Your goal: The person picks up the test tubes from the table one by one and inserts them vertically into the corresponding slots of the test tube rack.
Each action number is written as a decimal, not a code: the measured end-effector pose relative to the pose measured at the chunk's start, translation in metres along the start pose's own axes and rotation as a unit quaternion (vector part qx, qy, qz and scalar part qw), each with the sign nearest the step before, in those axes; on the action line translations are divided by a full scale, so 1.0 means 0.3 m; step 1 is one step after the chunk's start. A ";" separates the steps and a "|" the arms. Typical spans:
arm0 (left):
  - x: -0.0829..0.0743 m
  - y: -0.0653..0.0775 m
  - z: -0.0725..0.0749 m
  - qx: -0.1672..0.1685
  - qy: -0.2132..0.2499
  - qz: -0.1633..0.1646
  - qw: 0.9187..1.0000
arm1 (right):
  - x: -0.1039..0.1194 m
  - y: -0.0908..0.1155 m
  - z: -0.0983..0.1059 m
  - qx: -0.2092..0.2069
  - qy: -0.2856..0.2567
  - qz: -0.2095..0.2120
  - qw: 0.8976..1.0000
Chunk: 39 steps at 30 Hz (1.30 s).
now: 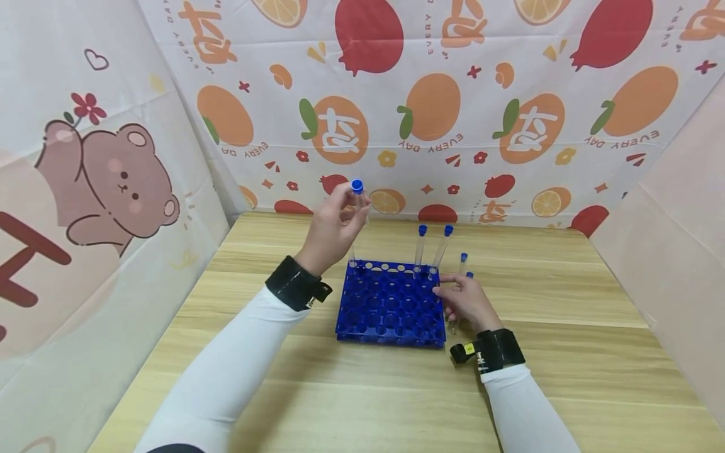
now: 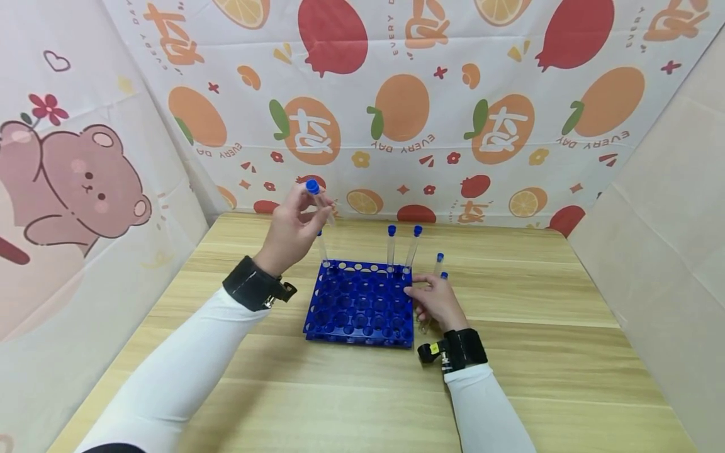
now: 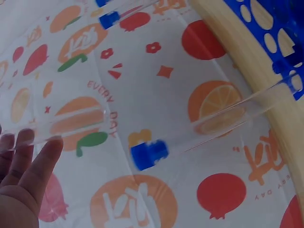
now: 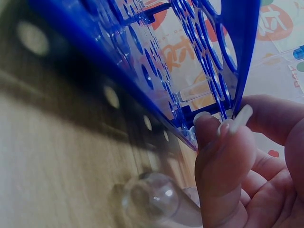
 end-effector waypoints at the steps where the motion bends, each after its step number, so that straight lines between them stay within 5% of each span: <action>1: 0.006 0.002 -0.011 0.007 -0.006 0.005 1.000 | -0.009 -0.006 0.001 -0.002 0.000 0.001 1.000; 11: 0.077 0.030 -0.061 0.032 -0.056 0.038 0.997 | -0.030 -0.025 0.007 -0.013 0.007 0.015 1.000; 27: 0.133 0.095 -0.109 0.044 -0.165 0.012 0.985 | -0.037 -0.037 0.010 -0.012 0.005 0.014 1.000; 33: 0.151 0.115 -0.122 0.051 -0.192 0.009 0.980 | 0.022 0.011 0.001 -0.003 0.014 0.008 1.000; 39: 0.139 0.138 -0.143 0.047 -0.205 -0.018 0.977 | -0.015 -0.018 0.010 -0.017 0.012 0.011 1.000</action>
Point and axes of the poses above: each hand's wrist, its own y-axis away from the middle knuckle, its own z-axis out of the back of the hand, x = y × z, the point moved 9 cm from there along -y, towards the middle knuckle, and after that the axes turned 3 degrees about -x, right-handed, at the moved point
